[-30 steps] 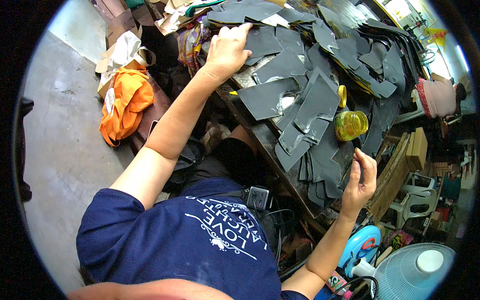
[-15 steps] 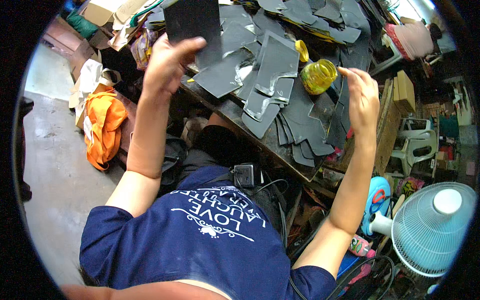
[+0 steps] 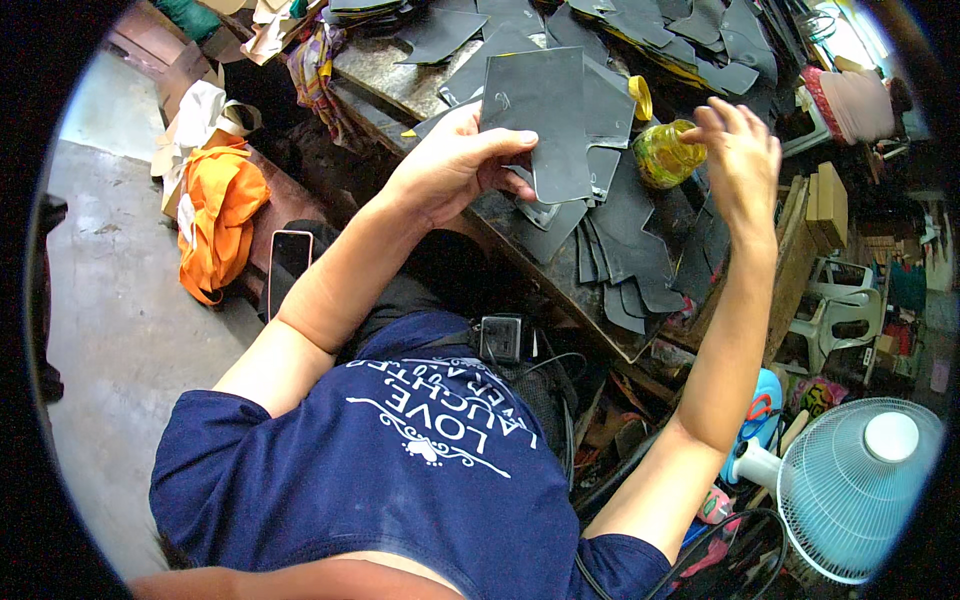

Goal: The person repeatedly picks up dark and yellow cut pieces from a cluttered table, applies a yellow paste from a small jar to their edges using a finger, and places them back. The person handles the pieces one at a time, occasionally adjusting their position on the table.

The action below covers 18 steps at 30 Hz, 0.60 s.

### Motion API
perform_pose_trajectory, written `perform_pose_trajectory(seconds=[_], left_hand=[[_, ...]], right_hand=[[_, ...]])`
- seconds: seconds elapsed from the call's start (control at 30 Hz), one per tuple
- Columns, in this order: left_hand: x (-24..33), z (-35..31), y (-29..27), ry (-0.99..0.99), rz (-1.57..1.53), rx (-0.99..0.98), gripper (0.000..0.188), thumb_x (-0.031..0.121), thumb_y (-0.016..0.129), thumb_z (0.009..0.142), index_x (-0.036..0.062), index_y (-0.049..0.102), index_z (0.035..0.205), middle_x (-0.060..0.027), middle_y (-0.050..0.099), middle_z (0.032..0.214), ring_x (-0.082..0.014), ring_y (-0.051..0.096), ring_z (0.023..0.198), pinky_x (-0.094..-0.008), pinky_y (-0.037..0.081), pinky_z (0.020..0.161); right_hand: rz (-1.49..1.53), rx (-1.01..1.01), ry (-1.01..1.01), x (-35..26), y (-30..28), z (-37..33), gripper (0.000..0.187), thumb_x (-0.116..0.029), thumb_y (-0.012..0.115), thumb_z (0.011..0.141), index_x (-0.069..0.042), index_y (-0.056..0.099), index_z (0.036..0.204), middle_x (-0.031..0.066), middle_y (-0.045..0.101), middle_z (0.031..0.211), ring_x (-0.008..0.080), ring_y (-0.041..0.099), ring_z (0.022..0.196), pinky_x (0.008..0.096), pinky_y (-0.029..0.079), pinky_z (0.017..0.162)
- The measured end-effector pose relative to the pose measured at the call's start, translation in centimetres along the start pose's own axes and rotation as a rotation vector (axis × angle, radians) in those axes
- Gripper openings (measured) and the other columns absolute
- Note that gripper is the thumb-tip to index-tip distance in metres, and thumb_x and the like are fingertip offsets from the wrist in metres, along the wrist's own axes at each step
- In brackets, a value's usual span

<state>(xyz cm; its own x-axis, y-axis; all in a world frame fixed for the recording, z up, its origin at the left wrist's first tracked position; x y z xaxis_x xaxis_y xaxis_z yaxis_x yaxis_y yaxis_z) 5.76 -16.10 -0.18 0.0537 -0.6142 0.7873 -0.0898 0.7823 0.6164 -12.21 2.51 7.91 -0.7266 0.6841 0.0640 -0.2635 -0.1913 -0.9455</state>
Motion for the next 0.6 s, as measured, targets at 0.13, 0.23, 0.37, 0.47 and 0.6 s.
perform_pose_trajectory(seconds=[0.13,0.23,0.37,0.47,0.6], left_hand=[[-0.2,0.1,-0.1,-0.009,-0.061,-0.017,0.033,0.010,0.063,0.092,-0.0015,0.053,0.122,-0.0117,0.066,0.106,-0.0204,0.068,0.089,-0.0335,0.062,0.068],[-0.3,0.1,0.1,-0.001,-0.077,-0.021,0.029,0.010,0.063,0.092,-0.0013,0.057,0.118,-0.0113,0.067,0.107,-0.0200,0.068,0.090,-0.0346,0.062,0.070],[-0.3,-0.2,0.9,0.064,-0.045,0.012,0.028,0.011,0.062,0.092,-0.0009,0.058,0.118,-0.0103,0.067,0.108,-0.0192,0.068,0.091,-0.0351,0.061,0.071],[-1.3,-0.5,2.7,0.096,-0.056,0.021,0.030,0.011,0.062,0.092,0.0021,0.057,0.120,-0.0068,0.068,0.107,-0.0168,0.067,0.091,-0.0338,0.060,0.073],[-2.4,-1.3,4.4,0.111,0.050,0.007,0.031,0.009,0.065,0.091,0.0035,0.058,0.120,-0.0022,0.067,0.101,-0.0115,0.062,0.087,-0.0296,0.055,0.075]], right_hand=[[0.070,0.107,0.021,0.2,-3.1,-2.4,0.079,-0.069,0.018,0.097,-0.016,0.077,0.099,0.0065,0.059,0.133,0.0301,0.043,0.133,0.0527,0.022,0.111],[0.047,0.036,0.023,-1.0,-3.2,-4.0,0.073,-0.061,0.021,0.100,-0.013,0.076,0.094,0.0092,0.060,0.130,0.0323,0.045,0.130,0.0518,0.025,0.110],[0.330,0.339,-0.005,-3.7,-7.3,-6.3,0.065,-0.054,0.031,0.102,-0.006,0.070,0.082,0.0143,0.065,0.114,0.0309,0.054,0.111,0.0410,0.036,0.099],[1.038,0.122,0.117,-7.0,-4.6,-7.4,0.043,-0.026,0.057,0.097,-0.005,0.048,0.133,0.0038,0.064,0.091,0.0103,0.057,0.087,0.0239,0.042,0.081],[1.255,-0.023,0.231,-9.7,-2.6,-9.1,0.076,0.007,0.061,0.086,-0.005,0.025,0.153,0.0055,0.056,0.117,0.0055,0.054,0.082,0.0185,0.044,0.074]])
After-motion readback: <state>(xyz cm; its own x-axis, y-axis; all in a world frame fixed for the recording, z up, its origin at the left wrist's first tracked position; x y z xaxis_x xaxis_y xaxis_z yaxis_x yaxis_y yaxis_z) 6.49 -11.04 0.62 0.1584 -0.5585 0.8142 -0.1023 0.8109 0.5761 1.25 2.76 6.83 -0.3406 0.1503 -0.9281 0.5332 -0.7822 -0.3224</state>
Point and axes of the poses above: each hand's wrist, its own z-axis towards the middle knuckle, its own y-axis out of the palm, x = y × z, the point moved 8 cm from there along z, towards the middle knuckle
